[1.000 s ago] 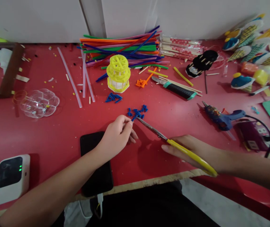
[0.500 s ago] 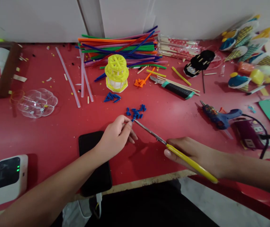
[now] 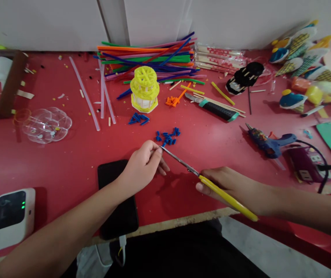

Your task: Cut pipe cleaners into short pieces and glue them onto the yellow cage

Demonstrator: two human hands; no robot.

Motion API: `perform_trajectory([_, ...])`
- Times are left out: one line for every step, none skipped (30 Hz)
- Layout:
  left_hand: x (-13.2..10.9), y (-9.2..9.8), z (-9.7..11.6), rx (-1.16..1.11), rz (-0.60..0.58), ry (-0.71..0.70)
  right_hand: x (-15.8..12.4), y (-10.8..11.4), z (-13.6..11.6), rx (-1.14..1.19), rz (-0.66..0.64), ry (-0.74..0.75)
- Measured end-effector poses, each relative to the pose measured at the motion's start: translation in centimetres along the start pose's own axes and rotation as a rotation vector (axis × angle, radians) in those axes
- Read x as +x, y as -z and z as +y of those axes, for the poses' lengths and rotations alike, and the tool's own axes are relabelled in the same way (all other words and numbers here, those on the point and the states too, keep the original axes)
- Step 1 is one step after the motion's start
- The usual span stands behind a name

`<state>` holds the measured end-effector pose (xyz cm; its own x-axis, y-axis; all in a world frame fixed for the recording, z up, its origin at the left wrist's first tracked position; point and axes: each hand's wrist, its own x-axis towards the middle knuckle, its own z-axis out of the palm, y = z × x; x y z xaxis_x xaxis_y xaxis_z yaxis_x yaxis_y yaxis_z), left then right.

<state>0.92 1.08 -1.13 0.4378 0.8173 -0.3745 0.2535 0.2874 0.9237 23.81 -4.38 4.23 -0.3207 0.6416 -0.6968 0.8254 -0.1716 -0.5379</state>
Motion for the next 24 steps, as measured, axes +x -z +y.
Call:
perform_trajectory([0.0, 0.0, 0.0, -0.003, 0.001, 0.001, 0.0, 0.0, 0.0, -0.001, -0.004, 0.006])
perform_trajectory([0.0, 0.0, -0.1, -0.006, 0.001, 0.002, 0.0, -0.1, 0.0, 0.001, -0.008, 0.016])
perform_trajectory([0.0, 0.0, -0.1, -0.01, 0.003, 0.004, 0.0, -0.1, 0.1, 0.004, -0.012, 0.023])
perform_trajectory([0.0, 0.0, -0.2, -0.012, 0.004, 0.006, 0.0, -0.1, 0.1, 0.005, -0.015, 0.025])
perform_trajectory([0.1, 0.0, -0.2, -0.013, 0.005, 0.009, 0.0, -0.2, 0.1, 0.005, -0.016, 0.024])
perform_trajectory([0.1, 0.0, -0.2, -0.014, 0.004, 0.012, 0.0, -0.2, 0.2, 0.004, -0.015, 0.019])
perform_trajectory([0.1, 0.0, -0.2, -0.016, 0.003, 0.013, 0.0, -0.2, 0.2, 0.005, -0.015, 0.014])
perform_trajectory([0.1, 0.0, -0.2, -0.018, 0.002, 0.013, 0.0, -0.2, 0.2, 0.009, -0.014, 0.01])
perform_trajectory([0.1, 0.0, -0.2, -0.021, 0.0, 0.013, 0.0, -0.3, 0.2, 0.017, -0.014, 0.01])
perform_trajectory([0.1, 0.0, -0.1, -0.026, 0.0, 0.015, 0.0, -0.3, 0.2, 0.026, -0.009, 0.01])
perform_trajectory([0.1, 0.0, -0.1, -0.03, 0.002, 0.018, 0.0, -0.3, 0.2, 0.037, 0.0, 0.006])
perform_trajectory([0.1, 0.0, 0.0, -0.031, 0.004, 0.021, 0.0, -0.3, 0.2, 0.045, 0.01, -0.003])
perform_trajectory([0.1, 0.0, 0.0, -0.029, 0.008, 0.024, 0.0, -0.3, 0.2, 0.05, 0.021, -0.014])
perform_trajectory([0.1, 0.0, 0.0, -0.024, 0.013, 0.026, 0.0, -0.2, 0.2, 0.052, 0.031, -0.025])
perform_trajectory([0.1, 0.0, 0.0, -0.017, 0.018, 0.026, 0.0, -0.2, 0.3, 0.055, 0.04, -0.034])
perform_trajectory([0.1, 0.0, 0.0, -0.009, 0.023, 0.024, 0.0, -0.2, 0.3, 0.058, 0.048, -0.038])
perform_trajectory([0.1, 0.0, 0.0, 0.001, 0.027, 0.022, 0.0, -0.2, 0.4, 0.063, 0.056, -0.036])
perform_trajectory([0.1, 0.0, 0.0, 0.01, 0.029, 0.02, 0.1, -0.2, 0.5, 0.071, 0.062, -0.032])
perform_trajectory([0.1, 0.0, -0.1, 0.018, 0.031, 0.016, 0.1, -0.2, 0.6, 0.081, 0.071, -0.03])
perform_trajectory([0.2, 0.0, -0.2, 0.023, 0.032, 0.01, 0.1, -0.2, 0.7, 0.09, 0.074, -0.029])
perform_trajectory([0.2, 0.0, -0.2, 0.025, 0.032, 0.004, 0.1, -0.3, 0.8, 0.096, 0.07, -0.029])
perform_trajectory([0.2, 0.0, -0.3, 0.023, 0.032, -0.002, 0.1, -0.3, 0.9, 0.099, 0.06, -0.028])
perform_trajectory([0.2, 0.0, -0.4, 0.019, 0.032, -0.006, 0.0, -0.4, 1.0, 0.102, 0.052, -0.024])
perform_trajectory([0.2, 0.0, -0.4, 0.014, 0.034, -0.008, 0.0, -0.4, 1.1, 0.105, 0.05, -0.015])
